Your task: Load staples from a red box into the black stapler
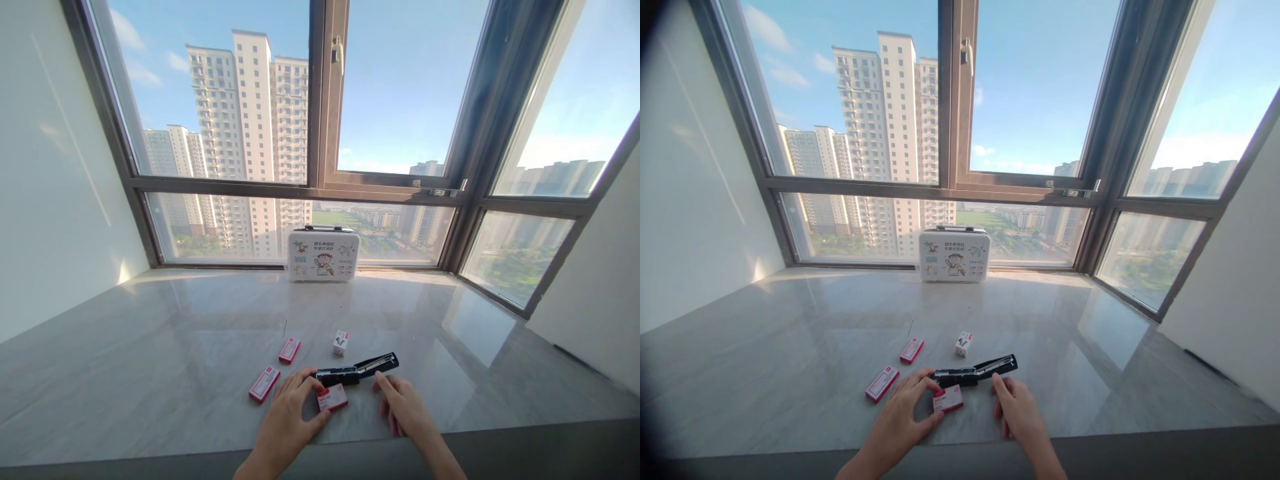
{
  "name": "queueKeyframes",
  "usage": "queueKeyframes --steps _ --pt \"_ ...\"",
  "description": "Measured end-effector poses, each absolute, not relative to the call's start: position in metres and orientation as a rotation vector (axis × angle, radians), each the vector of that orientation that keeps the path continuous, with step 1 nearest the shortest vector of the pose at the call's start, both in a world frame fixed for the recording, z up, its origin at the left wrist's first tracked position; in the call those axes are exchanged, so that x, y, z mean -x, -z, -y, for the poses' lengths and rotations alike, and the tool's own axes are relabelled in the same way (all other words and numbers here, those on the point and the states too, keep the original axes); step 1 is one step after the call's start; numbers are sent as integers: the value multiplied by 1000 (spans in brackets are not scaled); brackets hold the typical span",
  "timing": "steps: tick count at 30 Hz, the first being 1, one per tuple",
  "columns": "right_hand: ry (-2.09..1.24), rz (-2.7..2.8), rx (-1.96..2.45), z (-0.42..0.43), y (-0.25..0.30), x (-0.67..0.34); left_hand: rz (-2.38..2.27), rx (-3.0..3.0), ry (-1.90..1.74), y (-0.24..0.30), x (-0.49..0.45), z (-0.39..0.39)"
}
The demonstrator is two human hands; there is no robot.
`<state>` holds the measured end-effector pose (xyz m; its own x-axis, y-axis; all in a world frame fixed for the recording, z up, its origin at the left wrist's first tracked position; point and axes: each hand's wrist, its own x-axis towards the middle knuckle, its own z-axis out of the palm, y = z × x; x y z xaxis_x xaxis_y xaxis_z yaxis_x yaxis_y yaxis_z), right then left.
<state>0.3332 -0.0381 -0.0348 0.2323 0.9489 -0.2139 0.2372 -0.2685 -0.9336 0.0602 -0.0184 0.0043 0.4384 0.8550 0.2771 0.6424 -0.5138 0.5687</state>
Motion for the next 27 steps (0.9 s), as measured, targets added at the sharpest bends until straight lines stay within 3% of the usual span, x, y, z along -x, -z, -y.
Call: queueKeyframes --steps 5,10,18,27 --pt "-1059 1384 1579 36 34 -284 -1265 -2257 -783 -4 -67 11" --pt "-1050 1374 1688 40 32 -300 -1188 -2235 -794 -5 -56 9" --pt "-340 1630 1828 43 -14 -285 -1178 -2335 -752 -5 -55 14" --pt "-372 1703 1923 33 -21 -263 -1191 -2229 -744 -6 -54 6"
